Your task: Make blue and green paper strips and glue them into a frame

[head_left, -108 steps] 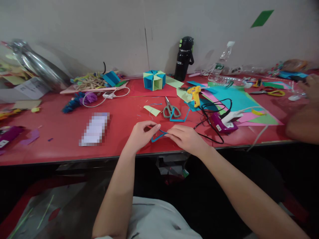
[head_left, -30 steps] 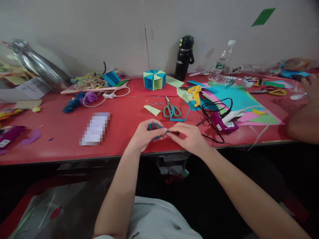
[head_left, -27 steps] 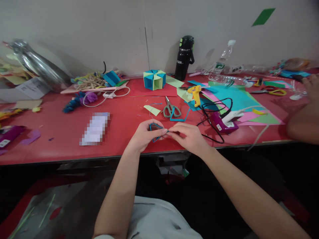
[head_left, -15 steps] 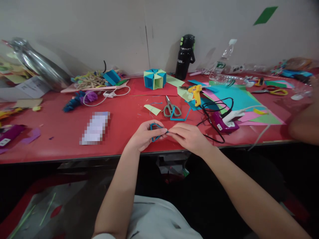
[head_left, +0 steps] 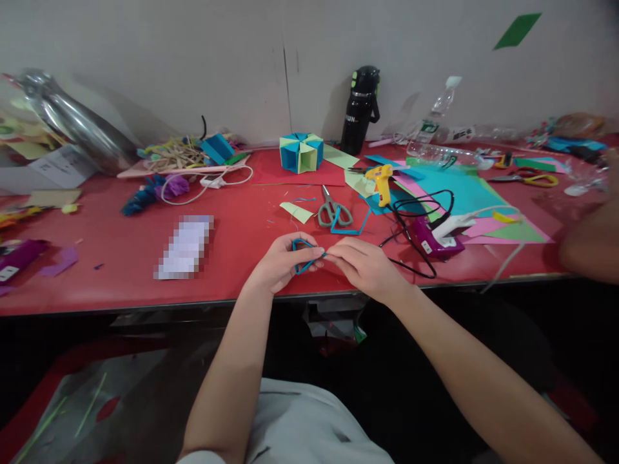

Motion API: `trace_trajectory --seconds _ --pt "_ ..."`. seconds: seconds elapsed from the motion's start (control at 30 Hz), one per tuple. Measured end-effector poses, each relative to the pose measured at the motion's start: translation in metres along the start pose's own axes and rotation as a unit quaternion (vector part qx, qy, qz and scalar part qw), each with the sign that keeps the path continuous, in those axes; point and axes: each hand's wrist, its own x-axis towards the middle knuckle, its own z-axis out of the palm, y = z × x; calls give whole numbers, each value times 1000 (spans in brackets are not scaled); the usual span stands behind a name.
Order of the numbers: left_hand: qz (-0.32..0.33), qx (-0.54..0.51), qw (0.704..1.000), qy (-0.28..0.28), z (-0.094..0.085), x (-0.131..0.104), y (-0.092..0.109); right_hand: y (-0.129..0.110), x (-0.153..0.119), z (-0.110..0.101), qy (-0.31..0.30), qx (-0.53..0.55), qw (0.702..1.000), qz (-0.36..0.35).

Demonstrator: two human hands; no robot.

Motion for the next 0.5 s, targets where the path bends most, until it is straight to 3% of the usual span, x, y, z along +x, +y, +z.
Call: trace_trajectory --seconds 0.27,0.5 --pt "26 -24 999 8 3 3 -2 0 -3 3 31 64 996 59" --pt "9 -20 1000 2 0 5 -4 2 -1 1 13 57 997 41"
